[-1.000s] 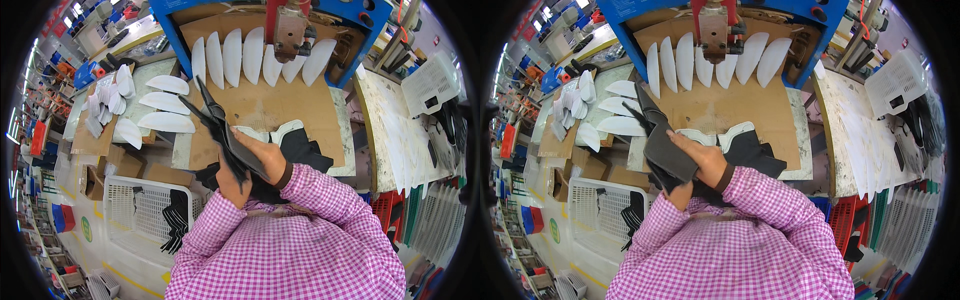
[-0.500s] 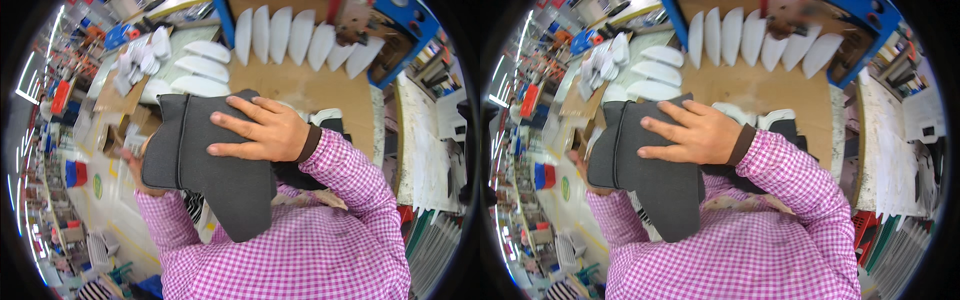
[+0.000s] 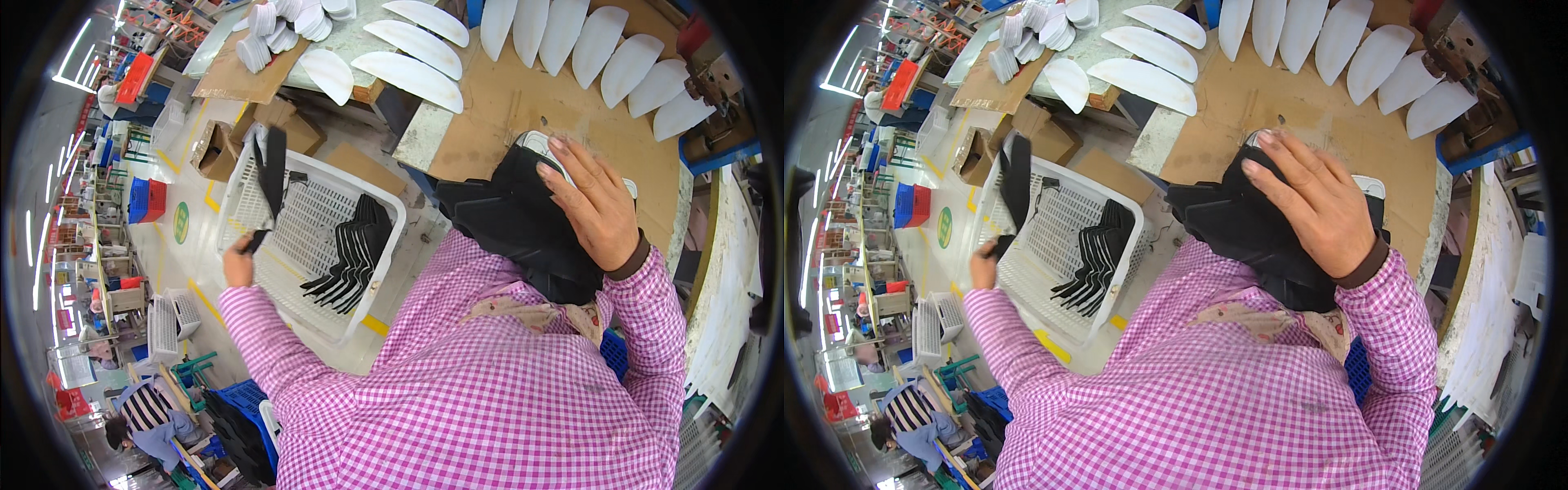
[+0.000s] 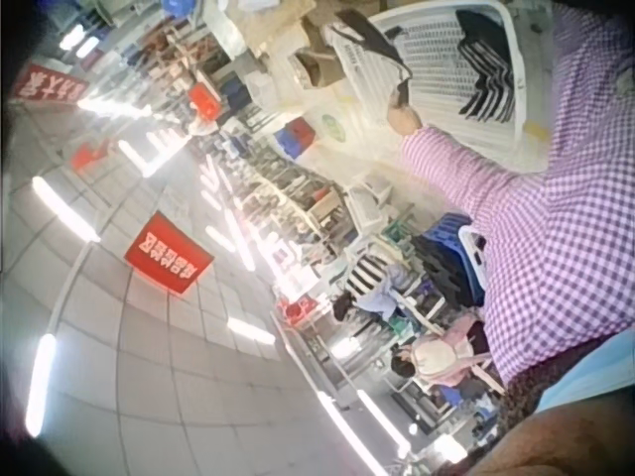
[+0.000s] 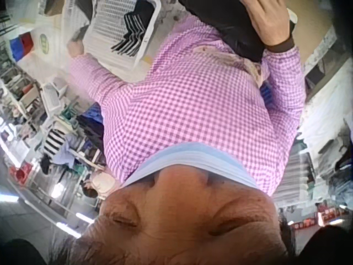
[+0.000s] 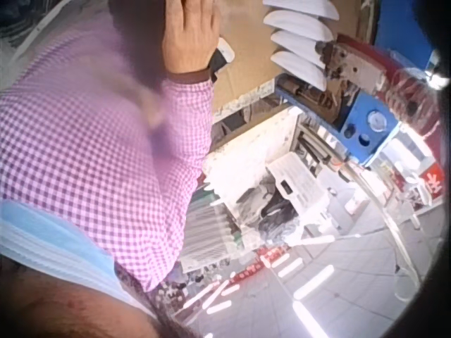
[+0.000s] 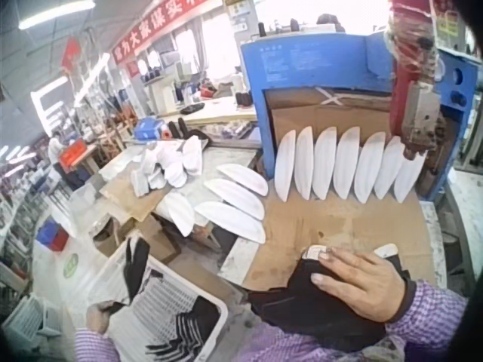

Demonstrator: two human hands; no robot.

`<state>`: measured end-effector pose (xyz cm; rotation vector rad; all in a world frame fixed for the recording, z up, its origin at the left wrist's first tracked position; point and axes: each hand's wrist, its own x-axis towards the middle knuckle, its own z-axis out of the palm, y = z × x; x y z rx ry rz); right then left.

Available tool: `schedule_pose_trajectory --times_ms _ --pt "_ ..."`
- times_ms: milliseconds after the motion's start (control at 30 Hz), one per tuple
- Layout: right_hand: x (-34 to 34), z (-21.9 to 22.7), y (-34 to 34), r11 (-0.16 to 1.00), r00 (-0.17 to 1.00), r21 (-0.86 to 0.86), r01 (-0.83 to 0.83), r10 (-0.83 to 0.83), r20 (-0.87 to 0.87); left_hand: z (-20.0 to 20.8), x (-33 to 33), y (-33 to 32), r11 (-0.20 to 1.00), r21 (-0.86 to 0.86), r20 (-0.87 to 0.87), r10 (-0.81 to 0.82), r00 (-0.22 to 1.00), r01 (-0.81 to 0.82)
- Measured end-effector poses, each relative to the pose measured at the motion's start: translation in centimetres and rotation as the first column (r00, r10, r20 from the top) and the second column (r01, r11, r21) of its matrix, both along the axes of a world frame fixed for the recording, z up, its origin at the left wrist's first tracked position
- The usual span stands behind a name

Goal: The person repeatedly places white insole-like pieces onto black shoe uppers, presses them into place, and uses a press machine to secure them. Finished units are placed into a red basket. The process is repeated for multiple shoe uppers.

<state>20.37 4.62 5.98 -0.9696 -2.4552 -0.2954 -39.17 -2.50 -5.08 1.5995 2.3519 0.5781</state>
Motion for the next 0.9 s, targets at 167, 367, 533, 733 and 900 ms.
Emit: schedule_pose_trajectory --times_ms 167,367,533,733,900 --pt "3.0 -2.0 -0.5 0.985 0.995 -0.147 0.095 -0.100 -0.024 -17.3 1.2 -3.2 0.775 -0.596 -0.300 0.028 0.954 -0.210" --pt "5.3 -6.8 -0.1 0.900 0.966 -0.351 0.259 -0.239 0.098 -19.8 -0.1 -4.1 0.712 -0.699 0.277 0.177 0.944 0.071" --pt "4.9 -8.0 -0.6 0.853 0.929 -0.424 0.305 -0.365 -0.065 -12.1 2.7 3.1 0.891 -0.450 0.003 -0.057 0.998 0.052" --pt "5.2 -2.6 -3.9 0.857 0.883 -0.515 -0.031 -0.218 -0.415 0.2 16.9 8.4 0.947 0.211 0.635 -0.323 0.702 0.244" --pt "9.2 2.6 -5.7 0.931 0.779 -0.351 -0.101 -0.145 -0.610 4.0 30.5 9.9 0.815 0.268 0.951 -0.309 -0.005 0.514"
